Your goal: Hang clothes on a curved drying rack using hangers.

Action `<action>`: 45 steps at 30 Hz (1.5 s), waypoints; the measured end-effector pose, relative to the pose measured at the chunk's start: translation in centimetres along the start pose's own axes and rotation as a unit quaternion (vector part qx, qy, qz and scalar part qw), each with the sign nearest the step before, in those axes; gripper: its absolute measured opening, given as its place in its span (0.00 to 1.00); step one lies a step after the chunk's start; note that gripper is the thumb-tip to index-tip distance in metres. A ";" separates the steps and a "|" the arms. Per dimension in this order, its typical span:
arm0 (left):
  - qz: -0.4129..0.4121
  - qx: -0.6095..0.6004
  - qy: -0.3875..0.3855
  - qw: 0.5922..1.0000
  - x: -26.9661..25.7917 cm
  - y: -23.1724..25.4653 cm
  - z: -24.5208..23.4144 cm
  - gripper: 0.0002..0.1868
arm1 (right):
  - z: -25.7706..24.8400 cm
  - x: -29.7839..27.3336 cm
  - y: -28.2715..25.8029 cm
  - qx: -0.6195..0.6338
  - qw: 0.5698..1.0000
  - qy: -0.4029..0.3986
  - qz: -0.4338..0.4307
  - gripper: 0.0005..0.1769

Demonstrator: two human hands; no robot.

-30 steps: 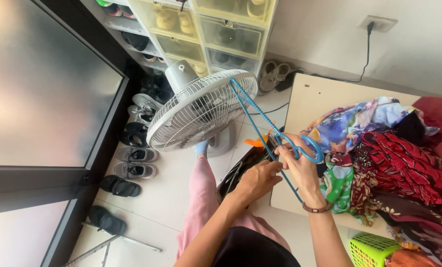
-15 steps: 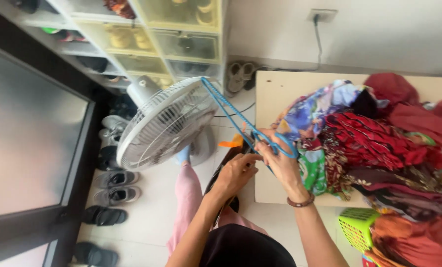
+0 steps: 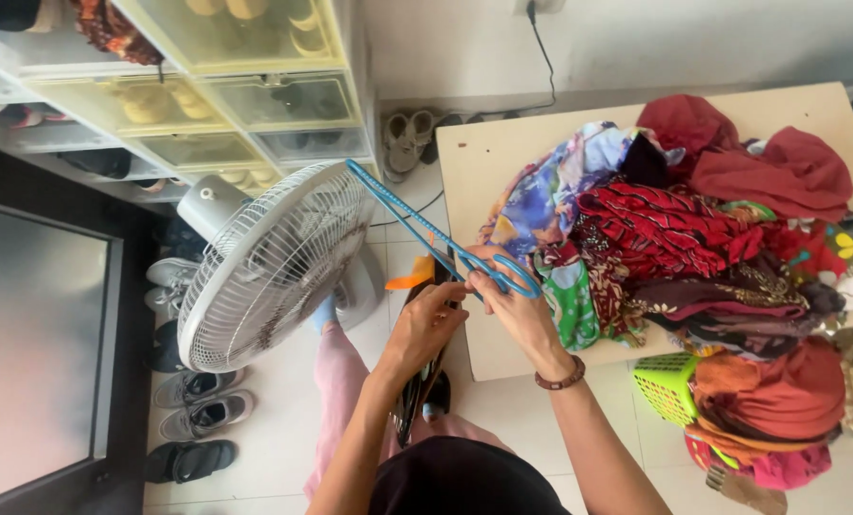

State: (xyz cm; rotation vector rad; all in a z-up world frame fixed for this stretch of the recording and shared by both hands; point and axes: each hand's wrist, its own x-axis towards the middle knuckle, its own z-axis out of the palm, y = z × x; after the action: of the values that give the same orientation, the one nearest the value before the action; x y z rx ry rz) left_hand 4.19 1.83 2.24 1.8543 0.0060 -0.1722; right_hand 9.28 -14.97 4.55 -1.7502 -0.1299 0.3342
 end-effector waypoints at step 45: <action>-0.020 0.001 -0.130 0.991 0.6 2.7 3.8 0.21 | -3.8 -6.6 4.0 -0.024 0.990 0.133 0.035 0.17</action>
State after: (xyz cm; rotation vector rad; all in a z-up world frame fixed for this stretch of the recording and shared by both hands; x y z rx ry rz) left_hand 4.55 -2.68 3.72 1.8226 -0.1383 -0.4401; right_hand 3.77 -21.15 2.35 -1.8329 0.1157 0.1466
